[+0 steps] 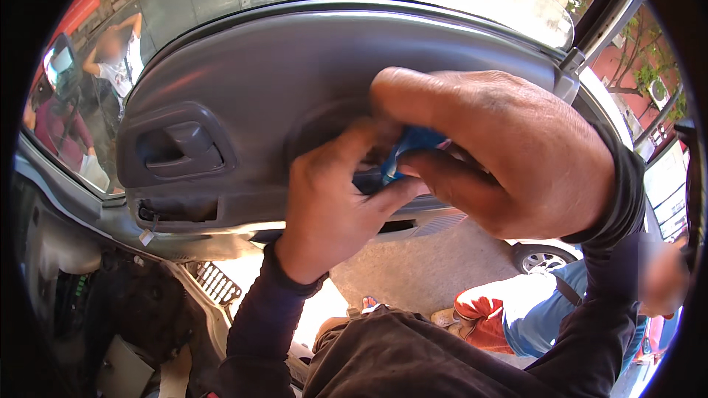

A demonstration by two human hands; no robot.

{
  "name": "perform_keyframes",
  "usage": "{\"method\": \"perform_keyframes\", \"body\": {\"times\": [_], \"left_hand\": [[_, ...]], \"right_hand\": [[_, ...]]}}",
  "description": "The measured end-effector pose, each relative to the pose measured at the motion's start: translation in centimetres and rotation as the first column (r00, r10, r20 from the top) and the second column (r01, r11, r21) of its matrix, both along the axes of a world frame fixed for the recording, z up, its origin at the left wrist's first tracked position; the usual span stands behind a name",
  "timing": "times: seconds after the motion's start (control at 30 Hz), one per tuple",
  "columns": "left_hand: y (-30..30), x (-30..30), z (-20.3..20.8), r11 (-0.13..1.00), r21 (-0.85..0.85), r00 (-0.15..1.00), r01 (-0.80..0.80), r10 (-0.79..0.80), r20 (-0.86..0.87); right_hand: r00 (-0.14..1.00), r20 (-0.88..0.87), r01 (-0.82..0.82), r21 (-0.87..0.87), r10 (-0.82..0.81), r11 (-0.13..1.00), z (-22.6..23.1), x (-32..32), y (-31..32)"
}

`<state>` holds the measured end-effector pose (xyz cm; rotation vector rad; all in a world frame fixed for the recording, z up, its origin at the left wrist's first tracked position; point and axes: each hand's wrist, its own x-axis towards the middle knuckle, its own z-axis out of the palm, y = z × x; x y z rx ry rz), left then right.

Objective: The person uses a screwdriver and pliers to pry and detach the interior door panel of a car. They disconnect a wiring harness, remove fasteners, and carefully pull the panel away from the door frame.

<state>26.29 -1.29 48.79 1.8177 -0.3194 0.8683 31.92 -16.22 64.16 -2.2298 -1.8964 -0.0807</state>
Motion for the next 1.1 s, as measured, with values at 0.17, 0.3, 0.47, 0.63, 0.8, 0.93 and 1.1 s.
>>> {"method": "perform_keyframes", "body": {"times": [0.17, 0.3, 0.47, 0.63, 0.8, 0.93, 1.1], "left_hand": [[0.6, -0.6, 0.6, 0.975, -0.141, 0.959, 0.171, -0.197, -0.203], [-0.2, -0.7, 0.4, 0.981, 0.147, 0.981, -0.13, 0.149, -0.126], [-1.1, -0.3, 0.6, 0.998, 0.061, 1.0, 0.005, -0.005, 0.011], [-0.3, -1.4, 1.4, 0.939, 0.285, 0.975, -0.193, 0.215, -0.048], [-1.4, -1.5, 0.9, 0.994, -0.106, 0.992, -0.026, 0.013, -0.125], [-1.0, -1.7, 1.0, 0.995, -0.043, 0.983, -0.092, 0.084, -0.163], [-0.2, -2.2, 0.5, 0.9, 0.287, 0.933, -0.328, 0.356, -0.047]], "right_hand": [[0.994, 0.081, 0.074, -0.069, -0.069, 0.995, -1.1, 0.5, -1.0], [0.929, 0.241, 0.321, -0.149, -0.281, 0.935, -1.2, 0.6, -1.3], [0.95, 0.242, -0.241, 0.164, 0.198, 0.957, -1.8, 2.2, -0.8], [0.958, 0.287, -0.01, 0.129, -0.028, 0.992, -3.2, 2.2, -1.3], [0.942, 0.319, -0.127, 0.058, 0.102, 0.99, -2.3, 2.9, -1.7], [0.933, 0.276, -0.289, 0.189, 0.232, 0.938, -2.5, 2.8, -1.2], [0.972, 0.232, -0.051, 0.118, 0.023, 0.992, -3.4, 2.4, -1.4]]}}
